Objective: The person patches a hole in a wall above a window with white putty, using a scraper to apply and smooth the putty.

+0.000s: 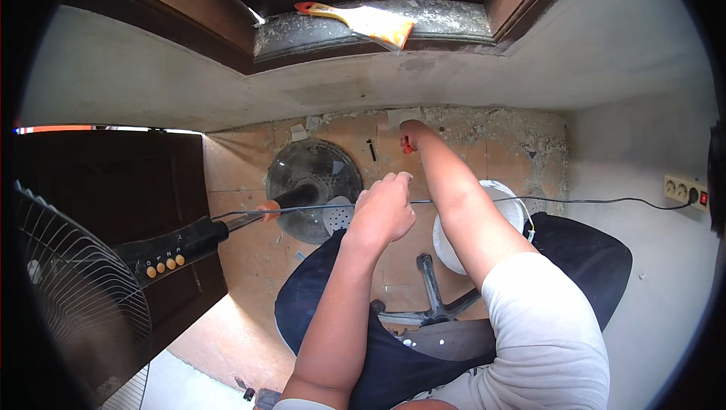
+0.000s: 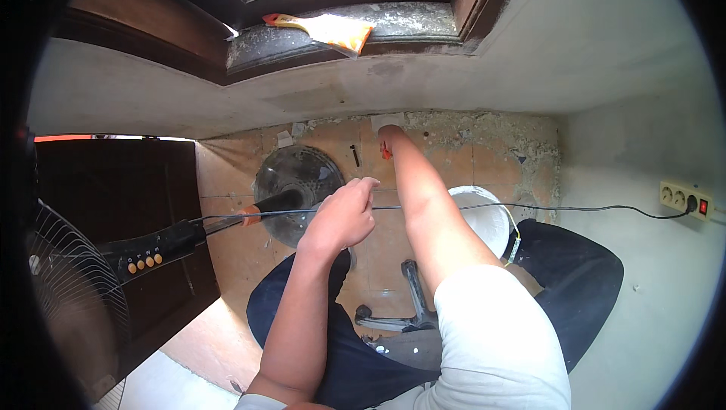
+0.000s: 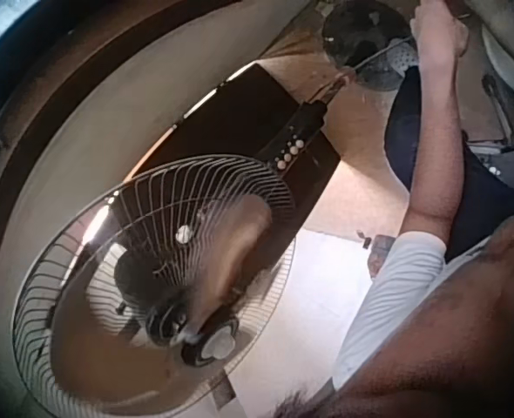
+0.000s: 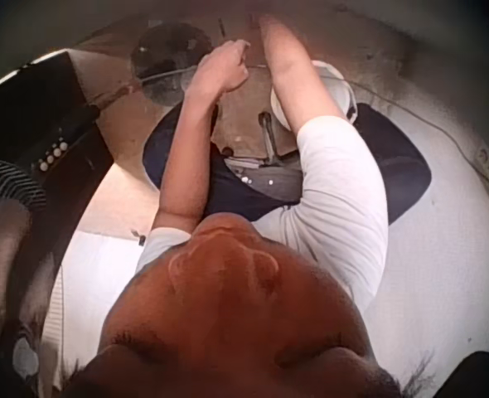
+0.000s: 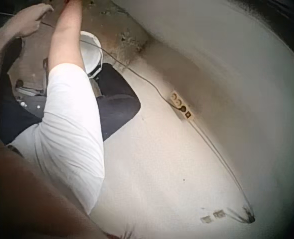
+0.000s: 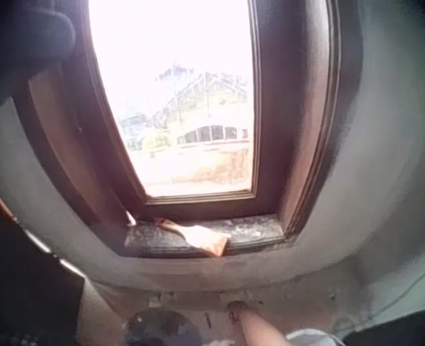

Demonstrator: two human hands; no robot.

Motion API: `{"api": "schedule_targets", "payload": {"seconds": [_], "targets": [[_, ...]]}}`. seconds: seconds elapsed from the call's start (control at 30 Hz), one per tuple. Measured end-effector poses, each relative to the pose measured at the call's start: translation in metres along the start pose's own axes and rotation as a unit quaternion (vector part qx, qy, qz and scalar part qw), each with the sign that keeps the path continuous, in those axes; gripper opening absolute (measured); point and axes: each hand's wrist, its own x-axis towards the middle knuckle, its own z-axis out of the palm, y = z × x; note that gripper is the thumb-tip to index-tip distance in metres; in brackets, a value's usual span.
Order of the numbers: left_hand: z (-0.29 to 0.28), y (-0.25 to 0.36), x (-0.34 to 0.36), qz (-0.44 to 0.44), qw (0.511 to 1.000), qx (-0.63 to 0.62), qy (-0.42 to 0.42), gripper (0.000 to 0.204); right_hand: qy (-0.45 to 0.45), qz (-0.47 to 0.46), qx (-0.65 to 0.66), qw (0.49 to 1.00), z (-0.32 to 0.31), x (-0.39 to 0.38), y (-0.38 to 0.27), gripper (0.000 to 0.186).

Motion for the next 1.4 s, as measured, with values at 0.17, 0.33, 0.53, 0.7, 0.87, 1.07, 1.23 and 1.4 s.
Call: {"api": "schedule_targets", "payload": {"seconds": [0.17,0.33,0.53,0.7,0.87,1.07,1.23,1.4], "targets": [[0.001,-0.002,0.000,0.000,1.000,-0.002,0.013,0.044,0.081,-0.088,-0.074,0.990,-0.009,-0.008,0.013,0.012],[0.000,-0.008,0.003,0.012,1.000,-0.005,0.012,0.043,0.166,0.104,0.550,0.812,-0.011,-0.043,0.003,0.020],[-0.006,-0.013,0.000,0.010,0.999,-0.030,0.015,0.048,0.104,0.118,0.485,0.860,-0.052,-0.103,-0.048,0.018],[-0.011,-0.009,-0.005,0.029,0.998,-0.055,0.029,0.053,0.085,0.012,0.475,0.876,-0.075,-0.173,-0.087,0.017],[-0.008,-0.008,-0.010,0.035,0.998,-0.037,0.040,0.049,0.100,-0.085,0.499,0.856,-0.077,-0.219,-0.119,0.013],[-0.006,-0.013,-0.014,0.022,0.999,-0.031,0.017,0.051,0.143,-0.075,0.426,0.890,-0.059,-0.204,-0.129,0.016],[-0.008,-0.014,-0.011,0.019,0.999,-0.025,0.011,0.050,0.198,0.110,0.364,0.904,-0.046,-0.134,-0.123,0.013],[-0.008,-0.012,-0.011,0.023,0.999,-0.022,0.030,0.048,0.125,0.168,0.230,0.950,-0.024,-0.065,-0.099,0.016]]}}
